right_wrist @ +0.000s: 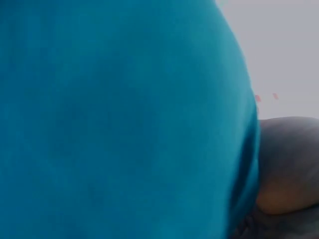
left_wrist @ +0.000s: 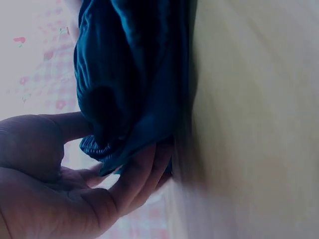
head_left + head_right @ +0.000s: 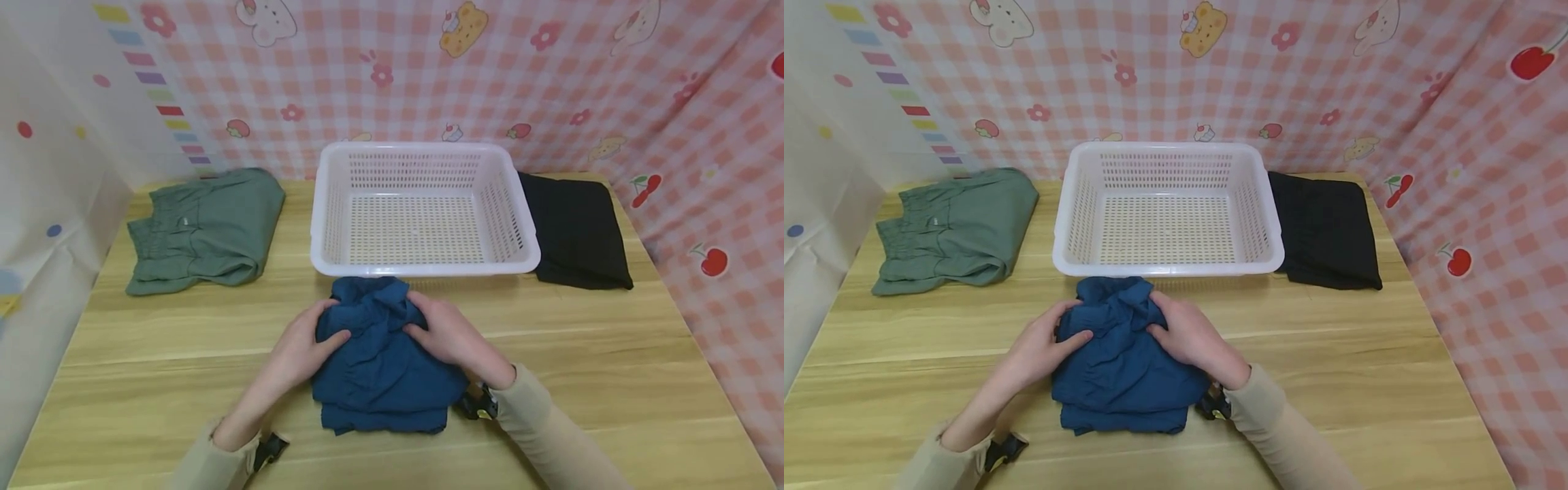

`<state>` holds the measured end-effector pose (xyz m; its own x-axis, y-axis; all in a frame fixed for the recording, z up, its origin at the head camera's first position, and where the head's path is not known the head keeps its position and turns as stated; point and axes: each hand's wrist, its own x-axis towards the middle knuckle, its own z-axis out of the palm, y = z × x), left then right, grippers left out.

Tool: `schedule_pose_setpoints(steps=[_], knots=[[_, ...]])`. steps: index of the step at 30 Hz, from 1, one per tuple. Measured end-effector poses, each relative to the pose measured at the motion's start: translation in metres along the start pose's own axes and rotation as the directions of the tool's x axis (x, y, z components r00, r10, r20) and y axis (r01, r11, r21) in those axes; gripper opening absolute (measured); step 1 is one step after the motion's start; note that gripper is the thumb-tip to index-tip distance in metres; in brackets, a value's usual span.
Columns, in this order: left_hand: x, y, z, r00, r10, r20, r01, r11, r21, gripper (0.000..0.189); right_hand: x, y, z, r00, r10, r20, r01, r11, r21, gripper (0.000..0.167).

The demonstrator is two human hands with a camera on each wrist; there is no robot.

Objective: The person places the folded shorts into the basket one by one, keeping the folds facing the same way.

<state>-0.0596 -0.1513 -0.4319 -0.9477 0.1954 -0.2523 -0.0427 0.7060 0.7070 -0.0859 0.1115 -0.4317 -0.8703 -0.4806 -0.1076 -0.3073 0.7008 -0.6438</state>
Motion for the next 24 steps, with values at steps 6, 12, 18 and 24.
schedule_pose_setpoints(steps=[6, 12, 18, 24], knots=[[0.002, 0.001, 0.002, 0.999, -0.034, 0.016, 0.034, 0.998, -0.048, 0.056, 0.002, 0.001, 0.004, 1.0, 0.018, 0.014, -0.018, 1.0, 0.005, 0.034], [0.002, 0.002, -0.004, 0.999, -0.033, 0.02, 0.035, 0.995, -0.091, 0.053, 0.001, 0.002, 0.002, 1.0, 0.001, 0.007, -0.001, 1.0, 0.008, 0.031], [-0.001, 0.004, -0.009, 1.0, -0.018, 0.021, 0.02, 0.996, -0.089, 0.051, -0.002, 0.0, -0.005, 1.0, -0.029, 0.001, 0.029, 0.999, 0.029, 0.031], [-0.007, 0.01, -0.016, 0.999, -0.009, 0.035, 0.012, 0.995, -0.097, 0.049, -0.008, -0.007, -0.013, 0.999, -0.038, 0.006, 0.038, 0.997, 0.067, 0.038]])
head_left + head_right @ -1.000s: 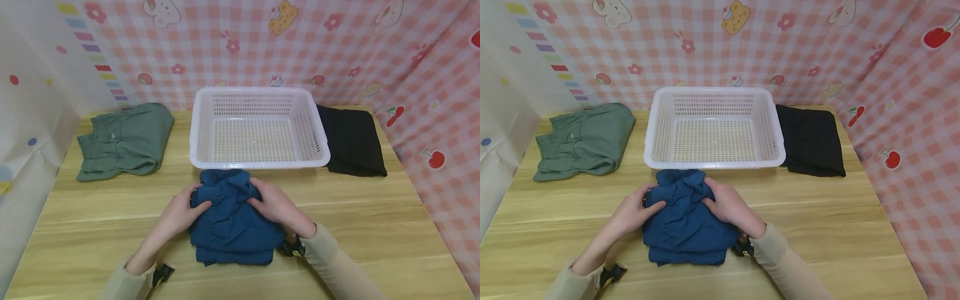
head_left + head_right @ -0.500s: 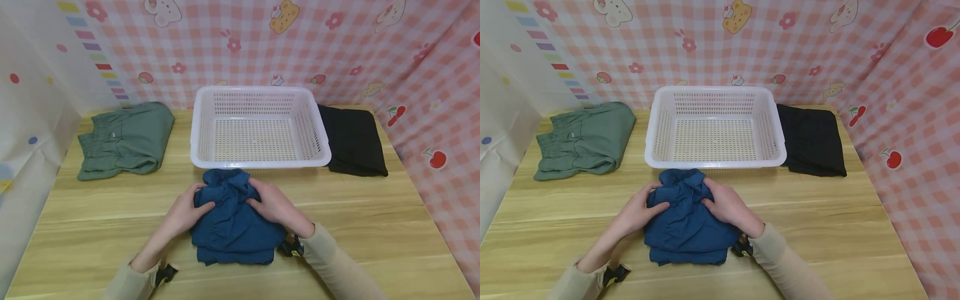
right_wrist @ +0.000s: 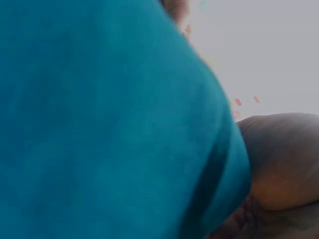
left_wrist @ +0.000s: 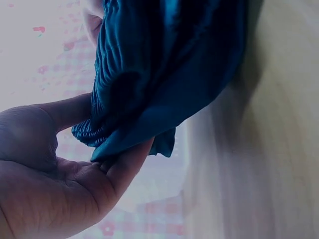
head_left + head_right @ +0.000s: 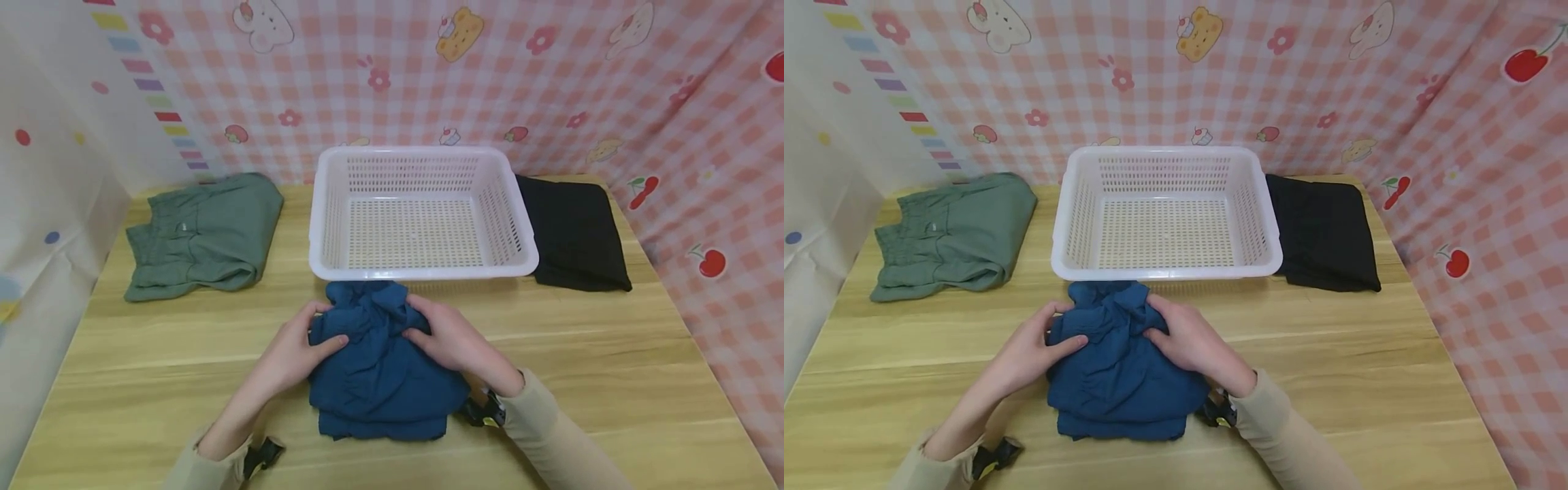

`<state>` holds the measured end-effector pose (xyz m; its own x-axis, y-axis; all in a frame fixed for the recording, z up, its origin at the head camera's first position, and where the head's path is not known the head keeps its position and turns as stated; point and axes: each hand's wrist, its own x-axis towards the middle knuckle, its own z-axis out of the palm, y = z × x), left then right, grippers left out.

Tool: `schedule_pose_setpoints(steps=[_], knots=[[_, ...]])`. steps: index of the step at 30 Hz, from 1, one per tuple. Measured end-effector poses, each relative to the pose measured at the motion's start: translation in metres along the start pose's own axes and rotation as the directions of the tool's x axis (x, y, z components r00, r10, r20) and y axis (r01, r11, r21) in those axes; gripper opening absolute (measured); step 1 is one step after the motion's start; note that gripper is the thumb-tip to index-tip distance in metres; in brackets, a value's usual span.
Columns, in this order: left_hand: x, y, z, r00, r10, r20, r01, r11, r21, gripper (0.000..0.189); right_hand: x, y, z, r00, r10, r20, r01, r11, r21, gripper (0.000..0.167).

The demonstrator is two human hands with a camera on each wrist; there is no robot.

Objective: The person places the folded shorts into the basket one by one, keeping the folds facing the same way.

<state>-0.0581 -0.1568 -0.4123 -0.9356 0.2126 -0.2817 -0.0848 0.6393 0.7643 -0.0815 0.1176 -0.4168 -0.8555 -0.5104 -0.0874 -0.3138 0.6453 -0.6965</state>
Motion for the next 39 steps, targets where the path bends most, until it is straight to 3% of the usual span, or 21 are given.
schedule_pose_setpoints(steps=[16, 26, 29, 33, 36, 39], knots=[[-0.017, 0.009, -0.015, 0.993, 0.116, 0.015, -0.115, 0.992, -0.056, 0.052, -0.018, -0.015, -0.02, 0.997, -0.073, -0.022, 0.074, 0.995, 0.06, 0.039], [-0.023, 0.015, -0.019, 0.982, 0.182, -0.049, -0.187, 0.975, -0.118, 0.051, -0.022, -0.018, -0.029, 0.993, -0.093, -0.067, 0.1, 0.988, 0.114, 0.047], [-0.025, 0.017, -0.019, 0.977, 0.203, -0.06, -0.211, 0.958, -0.193, 0.047, -0.022, -0.017, -0.031, 0.99, -0.091, -0.11, 0.106, 0.984, 0.14, 0.047], [-0.027, 0.019, -0.019, 0.97, 0.231, -0.076, -0.243, 0.91, -0.336, 0.046, -0.02, -0.016, -0.031, 0.98, -0.063, -0.186, 0.106, 0.967, 0.231, 0.05], [-0.029, 0.022, -0.018, 0.962, 0.237, -0.137, -0.272, 0.884, -0.38, 0.047, -0.018, -0.017, -0.031, 0.97, -0.034, -0.241, 0.114, 0.937, 0.33, 0.053], [-0.029, 0.024, -0.017, 0.942, 0.249, -0.224, -0.319, 0.87, -0.376, 0.046, -0.017, -0.018, -0.03, 0.961, -0.009, -0.277, 0.123, 0.909, 0.398, 0.054]])
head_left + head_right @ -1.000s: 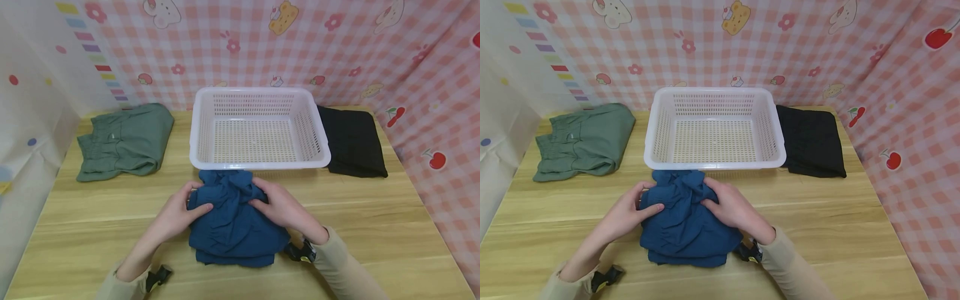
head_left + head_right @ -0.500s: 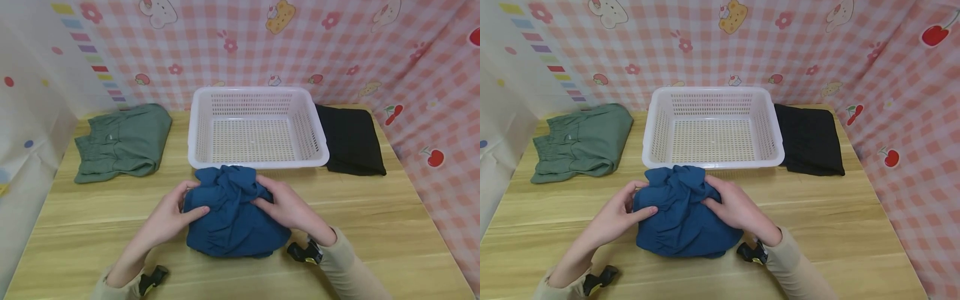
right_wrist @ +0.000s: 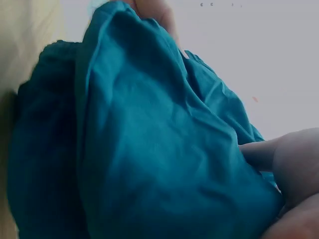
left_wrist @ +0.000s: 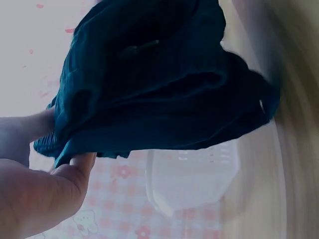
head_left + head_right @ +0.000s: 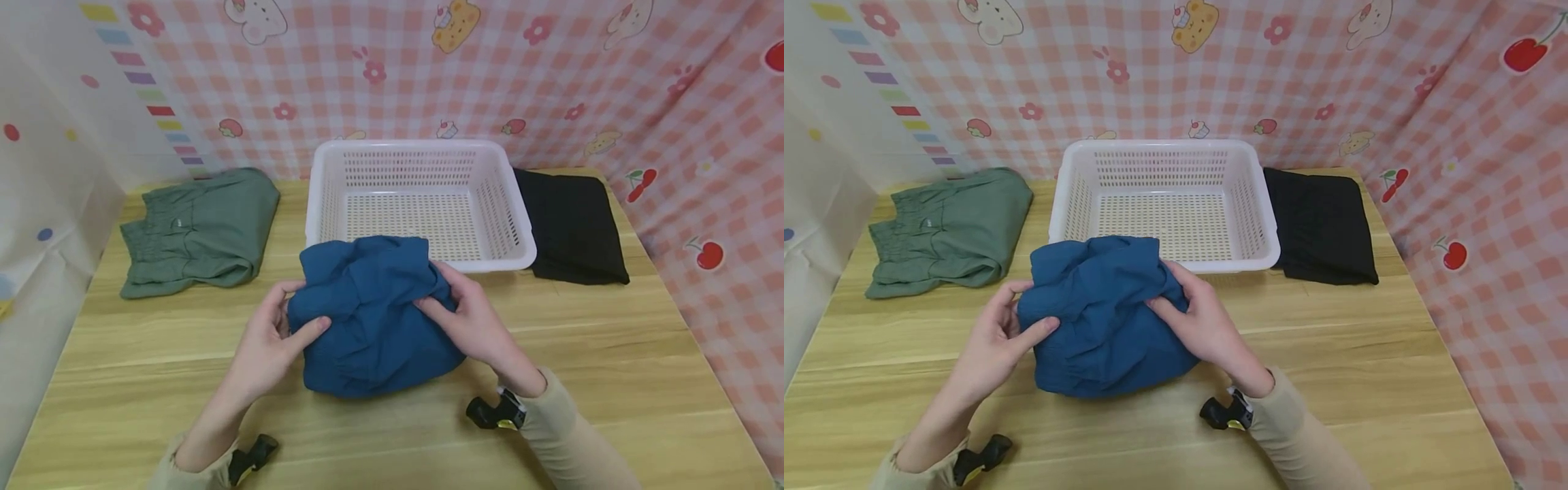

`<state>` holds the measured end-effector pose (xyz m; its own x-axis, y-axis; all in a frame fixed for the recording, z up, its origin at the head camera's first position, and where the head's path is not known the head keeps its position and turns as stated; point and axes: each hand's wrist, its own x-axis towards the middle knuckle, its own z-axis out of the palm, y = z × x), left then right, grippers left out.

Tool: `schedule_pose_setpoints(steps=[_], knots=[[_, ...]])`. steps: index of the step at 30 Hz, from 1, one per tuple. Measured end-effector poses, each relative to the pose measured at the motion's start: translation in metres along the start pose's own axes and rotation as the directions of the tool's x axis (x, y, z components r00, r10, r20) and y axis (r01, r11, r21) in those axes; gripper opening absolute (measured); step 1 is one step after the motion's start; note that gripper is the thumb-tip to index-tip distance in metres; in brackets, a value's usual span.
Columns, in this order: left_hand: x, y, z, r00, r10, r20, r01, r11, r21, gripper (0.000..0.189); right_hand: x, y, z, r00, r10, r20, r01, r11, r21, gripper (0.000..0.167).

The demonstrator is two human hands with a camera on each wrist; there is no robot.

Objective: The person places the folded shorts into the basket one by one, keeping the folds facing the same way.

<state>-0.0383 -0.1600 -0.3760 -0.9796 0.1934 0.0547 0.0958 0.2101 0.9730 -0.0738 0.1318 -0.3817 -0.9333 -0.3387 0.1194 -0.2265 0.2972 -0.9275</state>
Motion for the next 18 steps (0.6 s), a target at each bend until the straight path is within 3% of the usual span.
schedule_pose_setpoints(steps=[6, 13, 18], knots=[[0.004, 0.006, 0.004, 0.992, 0.062, -0.108, -0.063, 0.998, -0.005, 0.046, -0.001, -0.002, -0.002, 1.0, 0.017, -0.023, -0.016, 0.998, 0.055, 0.052], [0.014, 0.019, 0.005, 0.977, 0.102, -0.189, -0.1, 0.995, 0.021, 0.042, 0.001, -0.015, -0.01, 0.998, 0.036, -0.052, -0.028, 0.988, 0.153, 0.07], [0.017, 0.024, 0.005, 0.973, 0.104, -0.206, -0.105, 0.994, 0.007, 0.038, 0.005, -0.02, -0.016, 0.995, 0.017, -0.1, -0.01, 0.997, 0.076, 0.05]])
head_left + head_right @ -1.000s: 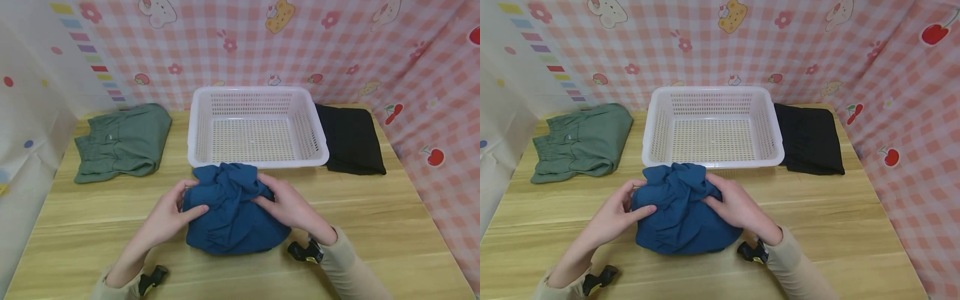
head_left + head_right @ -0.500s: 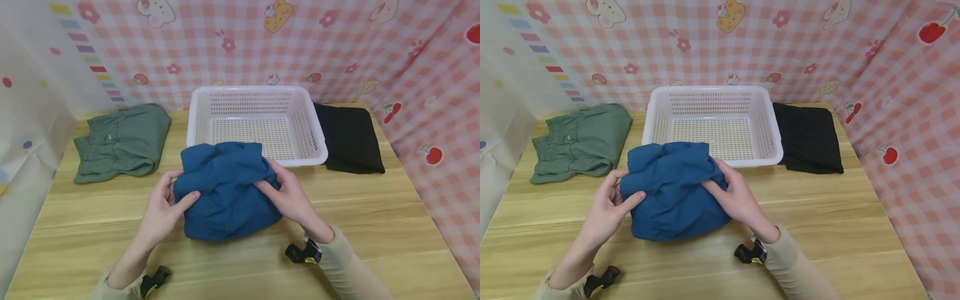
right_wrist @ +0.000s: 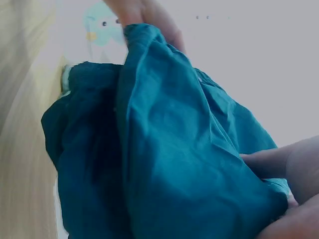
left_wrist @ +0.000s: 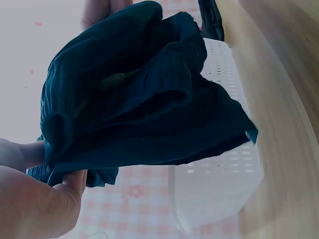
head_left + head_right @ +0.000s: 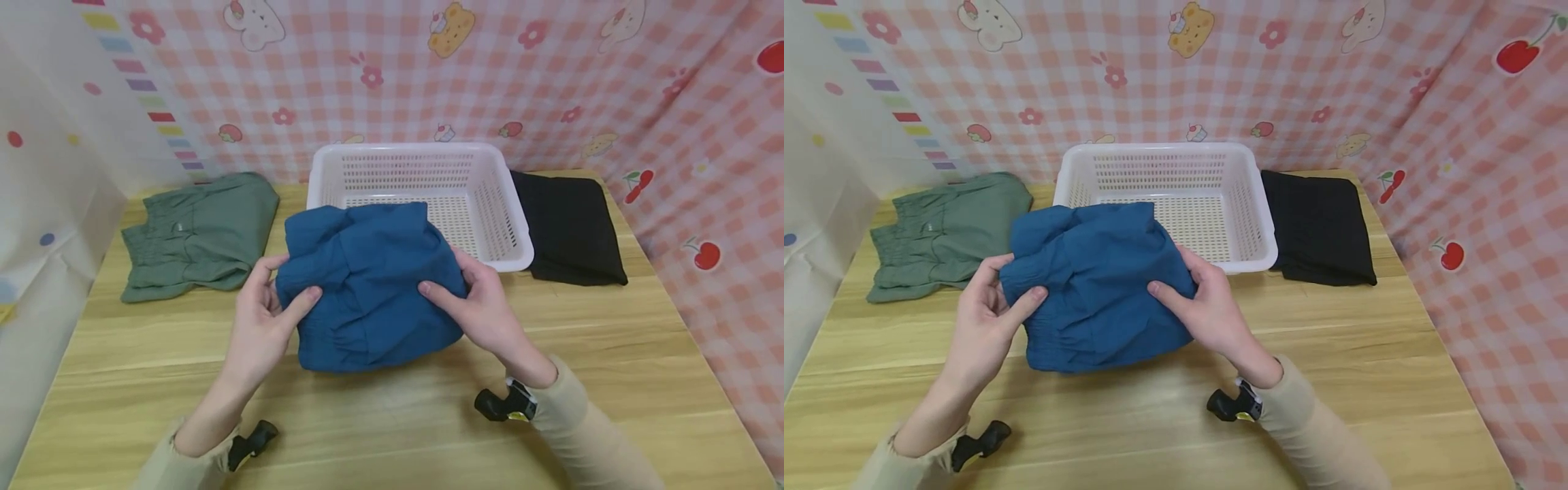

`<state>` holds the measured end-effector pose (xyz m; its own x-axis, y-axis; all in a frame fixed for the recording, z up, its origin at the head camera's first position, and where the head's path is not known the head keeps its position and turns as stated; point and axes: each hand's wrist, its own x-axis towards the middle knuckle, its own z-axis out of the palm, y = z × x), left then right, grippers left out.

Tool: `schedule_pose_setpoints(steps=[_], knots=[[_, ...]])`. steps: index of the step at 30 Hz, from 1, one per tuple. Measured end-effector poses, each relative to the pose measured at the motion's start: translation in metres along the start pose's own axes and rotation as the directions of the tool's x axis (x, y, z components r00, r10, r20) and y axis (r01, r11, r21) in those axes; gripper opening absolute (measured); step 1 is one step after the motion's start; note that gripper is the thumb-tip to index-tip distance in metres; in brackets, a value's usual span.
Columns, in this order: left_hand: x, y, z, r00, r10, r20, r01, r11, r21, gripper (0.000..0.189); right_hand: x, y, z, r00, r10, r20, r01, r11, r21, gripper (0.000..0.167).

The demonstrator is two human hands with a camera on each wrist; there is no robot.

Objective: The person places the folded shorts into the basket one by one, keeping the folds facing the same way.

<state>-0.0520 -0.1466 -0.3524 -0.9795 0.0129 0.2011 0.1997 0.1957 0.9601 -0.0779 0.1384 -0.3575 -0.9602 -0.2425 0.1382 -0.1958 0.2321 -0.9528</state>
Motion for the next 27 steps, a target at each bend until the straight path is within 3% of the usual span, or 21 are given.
schedule_pose_setpoints(steps=[6, 13, 18, 27], knots=[[0.003, 0.004, 0.0, 1.0, -0.028, -0.004, 0.028, 0.999, 0.015, 0.04, 0.004, 0.0, -0.002, 0.998, -0.039, -0.055, 0.035, 0.996, -0.08, 0.029], [0.013, 0.01, -0.001, 0.999, -0.035, -0.024, 0.036, 0.997, 0.062, 0.041, 0.014, -0.003, -0.005, 0.991, -0.099, -0.085, 0.083, 0.98, -0.181, 0.02], [0.022, 0.015, -0.003, 0.999, -0.054, -0.007, 0.054, 0.991, 0.119, 0.044, 0.022, -0.01, -0.014, 0.984, -0.162, -0.068, 0.142, 0.96, -0.241, 0.018], [0.034, 0.027, -0.002, 0.995, -0.095, 0.023, 0.086, 0.961, 0.263, 0.05, 0.033, -0.026, -0.034, 0.986, -0.167, 0.0, 0.155, 0.919, -0.362, 0.023]])
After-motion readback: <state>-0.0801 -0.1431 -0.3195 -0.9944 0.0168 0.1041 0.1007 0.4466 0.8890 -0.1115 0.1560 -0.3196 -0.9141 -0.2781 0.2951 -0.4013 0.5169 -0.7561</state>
